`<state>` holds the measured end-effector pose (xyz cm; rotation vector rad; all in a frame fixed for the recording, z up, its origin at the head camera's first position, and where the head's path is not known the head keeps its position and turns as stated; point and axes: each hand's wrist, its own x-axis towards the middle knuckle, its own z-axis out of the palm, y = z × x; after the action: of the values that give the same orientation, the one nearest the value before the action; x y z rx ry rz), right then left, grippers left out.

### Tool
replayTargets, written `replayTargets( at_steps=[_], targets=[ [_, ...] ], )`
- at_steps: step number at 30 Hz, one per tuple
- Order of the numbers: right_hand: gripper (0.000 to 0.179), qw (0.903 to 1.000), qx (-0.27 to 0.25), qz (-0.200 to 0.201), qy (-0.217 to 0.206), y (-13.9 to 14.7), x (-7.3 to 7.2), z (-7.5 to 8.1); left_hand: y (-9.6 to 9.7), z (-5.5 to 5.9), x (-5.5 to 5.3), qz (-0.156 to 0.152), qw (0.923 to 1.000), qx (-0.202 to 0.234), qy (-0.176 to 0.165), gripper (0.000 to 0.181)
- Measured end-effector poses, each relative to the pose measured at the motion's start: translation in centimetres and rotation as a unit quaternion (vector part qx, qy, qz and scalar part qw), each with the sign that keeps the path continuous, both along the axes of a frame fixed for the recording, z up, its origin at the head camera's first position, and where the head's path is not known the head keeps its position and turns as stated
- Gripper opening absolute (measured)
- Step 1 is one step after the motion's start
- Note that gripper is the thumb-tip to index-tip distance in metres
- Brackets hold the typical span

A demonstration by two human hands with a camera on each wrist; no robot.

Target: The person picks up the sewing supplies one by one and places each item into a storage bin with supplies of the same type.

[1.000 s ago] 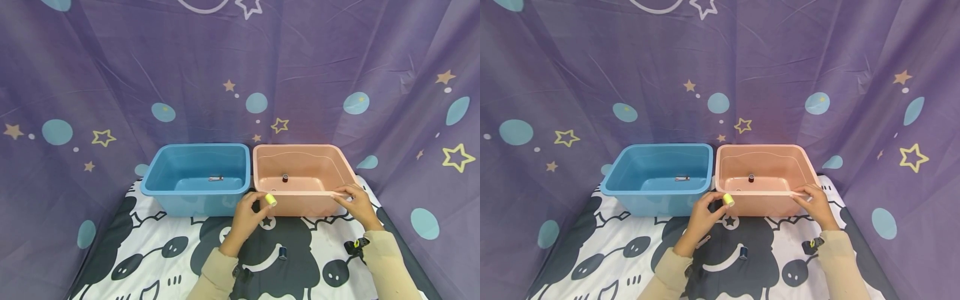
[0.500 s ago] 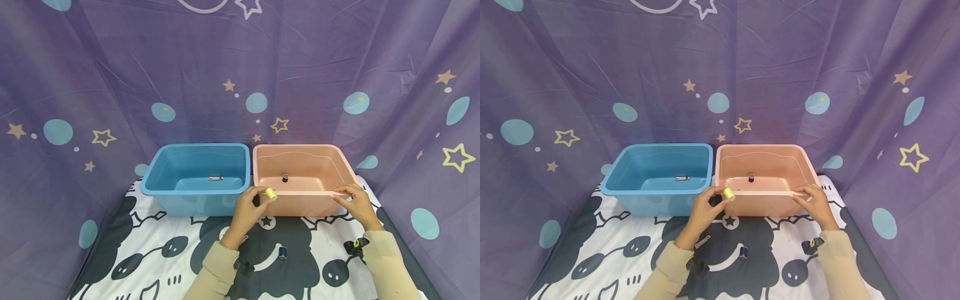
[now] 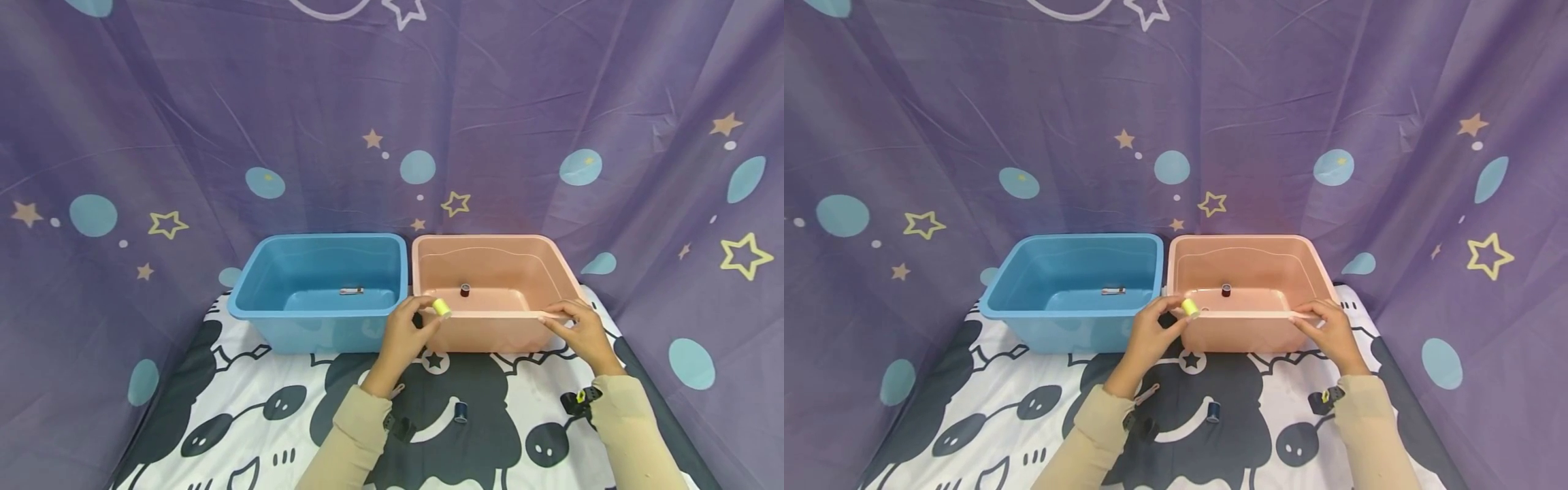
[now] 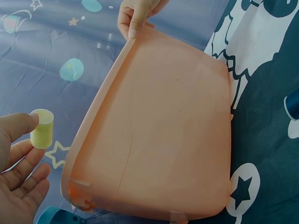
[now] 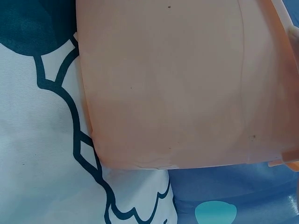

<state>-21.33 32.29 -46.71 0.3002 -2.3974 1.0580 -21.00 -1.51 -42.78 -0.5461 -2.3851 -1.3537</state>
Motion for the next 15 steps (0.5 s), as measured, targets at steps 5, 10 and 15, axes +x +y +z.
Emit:
replayTargets(
  at_steps=[5,10,15],
  targets=[
    [0.015,1.0,-0.004,0.004,0.001,0.02,-0.05,-0.03,-0.01,0.3,-0.38,0.002,1.0,0.007,-0.004,0.033],
    [0.015,1.0,-0.001,0.002,0.0,0.06,-0.06,-0.09,0.05,0.47,-0.68,0.003,0.9999,0.002,-0.016,0.033],
    [0.014,1.0,-0.002,0.002,0.001,0.07,-0.07,-0.1,0.2,0.46,-0.87,0.002,0.9996,0.0,-0.029,0.033]
  ],
)
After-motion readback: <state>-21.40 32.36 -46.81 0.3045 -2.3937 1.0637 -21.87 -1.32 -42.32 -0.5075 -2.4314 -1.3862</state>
